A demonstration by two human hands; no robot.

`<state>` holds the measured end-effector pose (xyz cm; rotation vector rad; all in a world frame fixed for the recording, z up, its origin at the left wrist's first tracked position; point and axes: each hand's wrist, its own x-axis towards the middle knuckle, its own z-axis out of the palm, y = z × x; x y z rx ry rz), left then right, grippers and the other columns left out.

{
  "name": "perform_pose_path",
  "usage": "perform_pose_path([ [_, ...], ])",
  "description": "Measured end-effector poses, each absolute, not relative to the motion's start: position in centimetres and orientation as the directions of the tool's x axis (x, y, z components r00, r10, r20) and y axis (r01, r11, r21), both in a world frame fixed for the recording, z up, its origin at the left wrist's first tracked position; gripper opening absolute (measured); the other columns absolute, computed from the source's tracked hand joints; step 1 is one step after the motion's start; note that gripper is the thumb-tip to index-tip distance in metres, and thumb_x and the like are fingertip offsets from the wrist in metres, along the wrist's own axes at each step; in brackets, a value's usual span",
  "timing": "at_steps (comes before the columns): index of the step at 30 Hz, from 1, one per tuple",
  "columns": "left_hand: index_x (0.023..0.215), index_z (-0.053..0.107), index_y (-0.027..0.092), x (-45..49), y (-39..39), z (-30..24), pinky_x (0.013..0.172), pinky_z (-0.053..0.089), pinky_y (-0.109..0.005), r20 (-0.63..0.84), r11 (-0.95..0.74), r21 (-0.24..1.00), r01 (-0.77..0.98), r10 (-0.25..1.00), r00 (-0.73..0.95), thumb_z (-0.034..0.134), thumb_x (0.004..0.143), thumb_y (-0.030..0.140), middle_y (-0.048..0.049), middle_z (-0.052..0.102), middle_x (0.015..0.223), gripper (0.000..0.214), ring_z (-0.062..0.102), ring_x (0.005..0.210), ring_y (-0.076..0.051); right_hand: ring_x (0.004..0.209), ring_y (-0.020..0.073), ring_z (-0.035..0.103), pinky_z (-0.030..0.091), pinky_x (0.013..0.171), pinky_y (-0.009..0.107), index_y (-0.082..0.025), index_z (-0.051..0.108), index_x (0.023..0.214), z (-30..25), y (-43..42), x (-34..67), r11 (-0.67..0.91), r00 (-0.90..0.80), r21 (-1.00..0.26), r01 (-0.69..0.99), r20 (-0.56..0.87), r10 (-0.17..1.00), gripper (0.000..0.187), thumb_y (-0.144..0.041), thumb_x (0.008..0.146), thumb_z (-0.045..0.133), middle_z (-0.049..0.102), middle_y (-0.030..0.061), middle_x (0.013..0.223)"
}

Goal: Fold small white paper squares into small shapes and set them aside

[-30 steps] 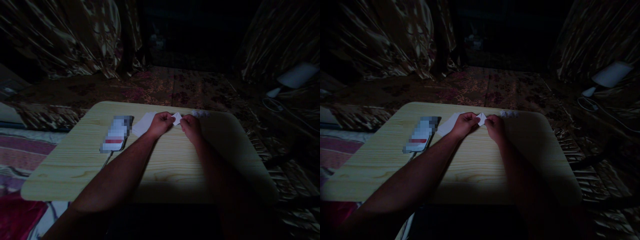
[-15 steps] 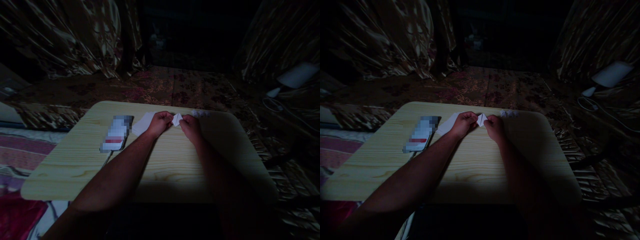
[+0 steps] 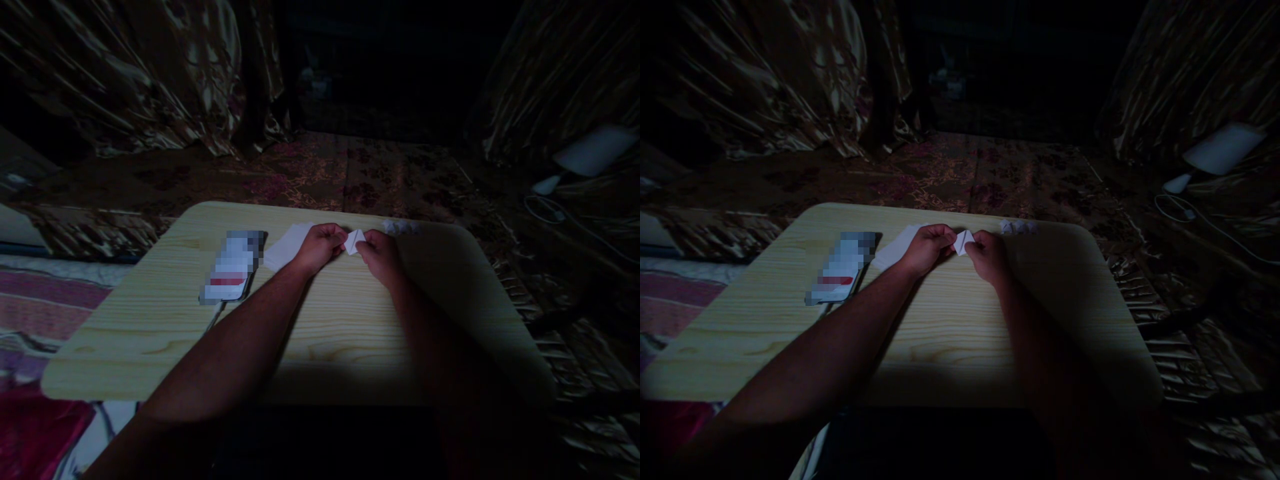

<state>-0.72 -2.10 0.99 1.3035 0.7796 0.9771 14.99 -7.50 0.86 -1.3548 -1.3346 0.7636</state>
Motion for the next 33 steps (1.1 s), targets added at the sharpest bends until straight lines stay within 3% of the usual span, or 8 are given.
perform_pose_path([
  [10, 0.07, 0.066, 0.013, -0.7, -2.4, 1.1, 0.045, 0.028, -0.023, 0.089, -0.034, 0.989, -0.143, 0.913, 0.397, 0.074, 0.071, 0.032, -0.0001, 0.06, 0.058, 0.02, 0.044, 0.047, -0.007, 0.05, 0.0107, 0.044, 0.031, 0.049, 0.024, -0.02, 0.058, 0.068, 1.0, -7.5, 14.8, 0.137, 0.18, -0.934, 0.331, 0.205, 0.962, 0.017, -0.034, 0.075, 0.063, 0.053, -0.0047, 0.053],
  [18, 0.1, 0.071, 0.014, -0.2, -2.8, 0.9, 0.05, 0.033, -0.021, 0.228, -0.117, 0.955, -0.274, 0.878, 0.42, 0.08, 0.072, 0.036, 0.0025, 0.058, 0.063, 0.037, 0.045, 0.052, -0.007, 0.049, 0.0113, 0.048, 0.033, 0.047, 0.024, -0.021, 0.055, 0.073, 0.4, -6.9, 15.0, 0.123, 0.317, -0.942, 0.311, 0.224, 0.922, 0.015, -0.033, 0.076, 0.063, 0.055, -0.0042, 0.056],
  [21, 0.1, 0.07, 0.013, 0.0, -2.8, 0.8, 0.058, 0.039, -0.021, 0.264, -0.172, 0.954, -0.247, 0.871, 0.414, 0.086, 0.065, 0.033, -0.0002, 0.064, 0.075, 0.043, 0.051, 0.061, -0.007, 0.047, 0.0121, 0.05, 0.035, 0.046, 0.024, -0.022, 0.056, 0.089, 0.2, -6.8, 15.0, 0.144, 0.319, -0.957, 0.25, 0.222, 0.921, 0.017, -0.031, 0.076, 0.062, 0.057, -0.0051, 0.058],
  [25, 0.103, 0.068, 0.014, 0.0, -2.7, 0.4, 0.059, 0.042, -0.021, 0.248, -0.18, 0.964, -0.195, 0.87, 0.426, 0.09, 0.059, 0.031, 0.0009, 0.063, 0.075, 0.052, 0.051, 0.06, -0.007, 0.046, 0.0128, 0.05, 0.038, 0.046, 0.024, -0.024, 0.055, 0.116, 0.2, -6.9, 14.8, 0.182, 0.271, -0.954, 0.238, 0.245, 0.931, 0.04, -0.027, 0.077, 0.058, 0.057, -0.0073, 0.057],
  [33, 0.105, 0.061, 0.014, 0.0, -2.5, -0.1, 0.063, 0.045, -0.021, 0.277, -0.204, 0.958, -0.2, 0.836, 0.474, 0.09, 0.057, 0.025, -0.0015, 0.066, 0.086, 0.057, 0.056, 0.066, -0.008, 0.05, 0.0129, 0.053, 0.038, 0.047, 0.023, -0.023, 0.061, 0.093, -0.2, -6.8, 14.7, 0.163, 0.317, -0.94, 0.3, 0.259, 0.912, 0.019, -0.031, 0.076, 0.062, 0.061, -0.0053, 0.06],
])
